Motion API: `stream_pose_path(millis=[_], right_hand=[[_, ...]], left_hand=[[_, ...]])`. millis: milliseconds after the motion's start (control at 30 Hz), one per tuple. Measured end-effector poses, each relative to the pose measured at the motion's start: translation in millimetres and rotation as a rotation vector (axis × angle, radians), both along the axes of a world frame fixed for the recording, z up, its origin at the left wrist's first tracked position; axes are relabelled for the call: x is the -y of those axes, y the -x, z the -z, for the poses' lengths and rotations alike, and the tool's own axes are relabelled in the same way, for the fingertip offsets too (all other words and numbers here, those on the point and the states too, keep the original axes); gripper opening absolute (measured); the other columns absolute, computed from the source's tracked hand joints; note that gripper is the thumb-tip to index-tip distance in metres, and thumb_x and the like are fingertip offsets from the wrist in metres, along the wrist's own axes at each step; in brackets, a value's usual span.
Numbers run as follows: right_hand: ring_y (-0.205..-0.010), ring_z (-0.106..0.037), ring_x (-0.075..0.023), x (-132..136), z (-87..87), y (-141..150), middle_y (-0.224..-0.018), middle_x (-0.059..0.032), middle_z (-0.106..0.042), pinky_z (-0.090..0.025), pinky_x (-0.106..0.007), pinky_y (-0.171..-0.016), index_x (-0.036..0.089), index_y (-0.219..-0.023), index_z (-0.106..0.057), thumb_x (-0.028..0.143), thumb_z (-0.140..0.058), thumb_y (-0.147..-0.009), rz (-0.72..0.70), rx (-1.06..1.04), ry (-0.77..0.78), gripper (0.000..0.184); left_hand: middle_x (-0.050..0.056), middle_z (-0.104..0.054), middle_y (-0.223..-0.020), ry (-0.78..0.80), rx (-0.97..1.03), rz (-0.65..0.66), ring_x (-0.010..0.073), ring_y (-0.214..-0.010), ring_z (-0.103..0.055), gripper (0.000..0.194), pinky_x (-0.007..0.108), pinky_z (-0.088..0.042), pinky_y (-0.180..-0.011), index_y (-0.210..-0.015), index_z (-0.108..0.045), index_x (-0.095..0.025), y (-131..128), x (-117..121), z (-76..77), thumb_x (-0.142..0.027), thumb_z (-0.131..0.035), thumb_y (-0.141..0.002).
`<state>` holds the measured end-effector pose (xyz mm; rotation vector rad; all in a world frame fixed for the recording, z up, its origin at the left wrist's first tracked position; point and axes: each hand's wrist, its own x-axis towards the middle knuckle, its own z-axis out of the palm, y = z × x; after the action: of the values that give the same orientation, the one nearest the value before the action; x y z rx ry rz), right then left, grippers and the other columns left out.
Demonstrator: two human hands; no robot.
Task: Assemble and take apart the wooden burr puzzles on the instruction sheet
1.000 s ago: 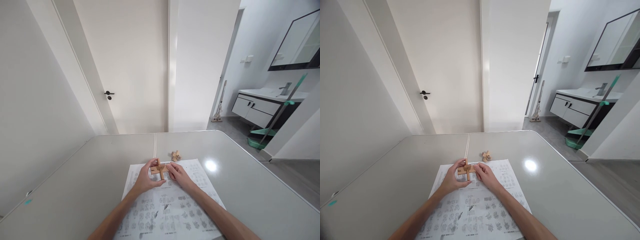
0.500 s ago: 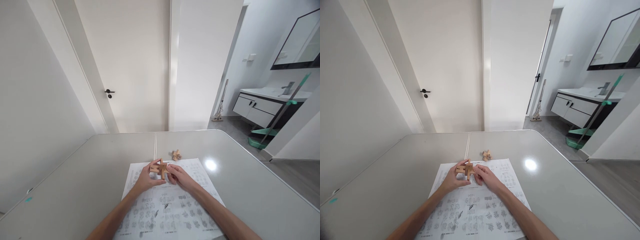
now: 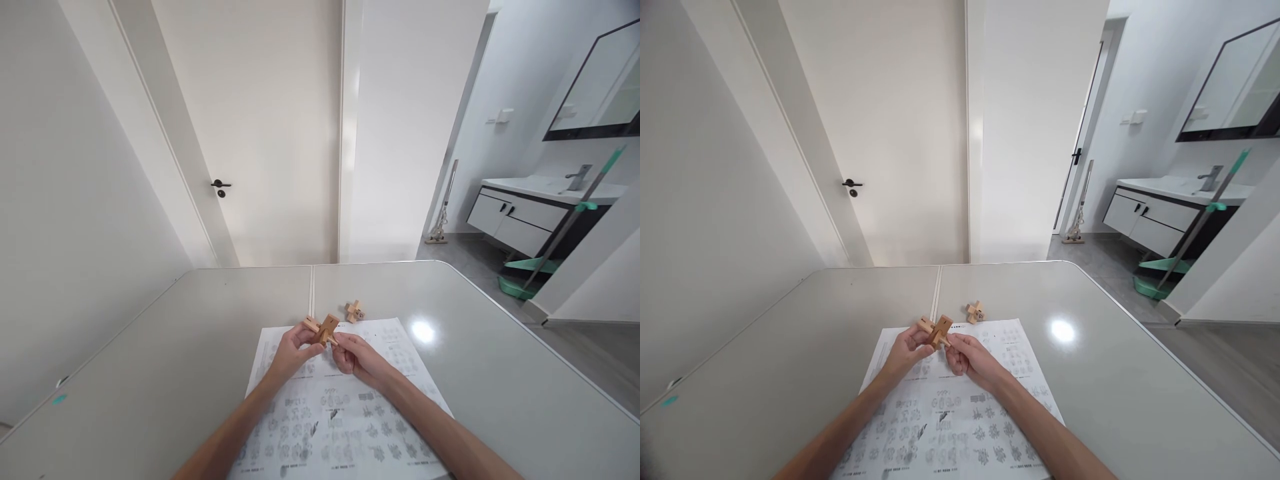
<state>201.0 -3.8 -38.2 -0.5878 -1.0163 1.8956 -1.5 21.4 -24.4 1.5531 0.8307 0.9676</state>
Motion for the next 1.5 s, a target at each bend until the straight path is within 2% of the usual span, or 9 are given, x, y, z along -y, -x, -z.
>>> stream_pose_path(millis=[400,467,600,733,833,1033,1300,1400,1500], right_hand=[[-0.052,-0.023,-0.0083,5,0.5,13,-0.058,0.0052,-0.038,-0.017,-0.024,-0.048,0.017,-0.071,-0.055,0.048,-0.072,-0.086,0.104,-0.146,0.058,0.039],[-0.052,-0.023,-0.0087,5,0.5,13,-0.058,0.0051,-0.038,-0.018,-0.024,-0.048,0.017,-0.072,-0.056,0.049,-0.072,-0.086,0.111,-0.144,0.072,0.038],[-0.052,-0.024,-0.0091,4,-0.3,12,-0.059,0.0051,-0.037,-0.021,-0.024,-0.046,0.018,-0.075,-0.057,0.049,-0.073,-0.084,0.107,-0.155,0.119,0.036],[-0.052,-0.026,-0.0089,4,-0.4,12,-0.061,0.0044,-0.038,-0.023,-0.023,-0.045,0.018,-0.076,-0.056,0.047,-0.073,-0.085,0.095,-0.180,0.144,0.034],[-0.051,-0.026,-0.0084,4,1.0,13,-0.060,0.0046,-0.040,-0.023,-0.022,-0.045,0.018,-0.076,-0.056,0.045,-0.076,-0.083,0.117,-0.211,0.158,0.033],[-0.052,-0.029,-0.0076,-4,10.4,8,-0.062,0.0044,-0.043,-0.027,-0.020,-0.046,0.018,-0.071,-0.055,0.040,-0.078,-0.082,0.187,-0.241,0.136,0.033],[-0.054,-0.032,-0.0090,-10,15.8,-1,-0.064,0.0034,-0.043,-0.032,-0.021,-0.048,0.018,-0.076,-0.059,0.041,-0.074,-0.086,0.203,-0.229,0.129,0.030],[-0.055,-0.034,-0.0088,-10,16.6,-3,-0.064,0.0025,-0.045,-0.031,-0.020,-0.048,0.017,-0.078,-0.061,0.042,-0.074,-0.087,0.206,-0.214,0.150,0.030],[-0.054,-0.034,-0.0084,-9,15.8,-3,-0.064,0.0025,-0.046,-0.031,-0.020,-0.049,0.016,-0.078,-0.062,0.041,-0.074,-0.087,0.193,-0.215,0.152,0.030]], left_hand=[[0.010,-0.075,-0.108,-0.042,0.023,-0.068,0.0279,-0.105,-0.070,0.040,0.037,-0.053,-0.093,-0.105,-0.067,-0.019,-4,1,-3.1,-0.044,-0.081,-0.076],[0.011,-0.075,-0.109,-0.035,0.010,-0.065,0.0268,-0.101,-0.070,0.043,0.037,-0.053,-0.091,-0.110,-0.067,-0.018,-4,2,-4.8,-0.049,-0.076,-0.081],[0.008,-0.076,-0.093,-0.056,-0.034,-0.094,0.0215,-0.083,-0.070,0.041,0.035,-0.054,-0.080,-0.113,-0.067,-0.017,-7,0,-1.7,-0.052,-0.059,-0.093],[0.006,-0.076,-0.092,-0.075,-0.022,-0.095,0.0188,-0.073,-0.069,0.034,0.032,-0.053,-0.071,-0.108,-0.067,-0.019,-9,-4,7.2,-0.048,-0.061,-0.093],[0.006,-0.076,-0.093,-0.072,0.008,-0.097,0.0195,-0.073,-0.071,0.032,0.032,-0.053,-0.069,-0.101,-0.067,-0.019,-9,-4,9.4,-0.049,-0.063,-0.091],[0.009,-0.076,-0.097,-0.062,-0.015,-0.045,0.0217,-0.082,-0.071,0.036,0.032,-0.051,-0.072,-0.110,-0.067,-0.017,-11,3,-1.0,-0.048,-0.063,-0.092],[0.008,-0.074,-0.091,0.004,0.100,-0.037,0.0183,-0.074,-0.067,0.034,0.034,-0.051,-0.075,-0.111,-0.068,-0.016,-8,4,-6.3,-0.044,-0.063,-0.093],[0.008,-0.072,-0.092,0.047,0.215,-0.140,0.0147,-0.070,-0.061,0.036,0.030,-0.050,-0.072,-0.112,-0.068,-0.015,2,-6,-7.3,-0.046,-0.063,-0.092],[0.008,-0.069,-0.097,0.010,0.231,-0.365,0.0126,-0.066,-0.058,0.039,0.027,-0.048,-0.066,-0.111,-0.066,-0.016,17,-22,-5.3,-0.049,-0.059,-0.092]])
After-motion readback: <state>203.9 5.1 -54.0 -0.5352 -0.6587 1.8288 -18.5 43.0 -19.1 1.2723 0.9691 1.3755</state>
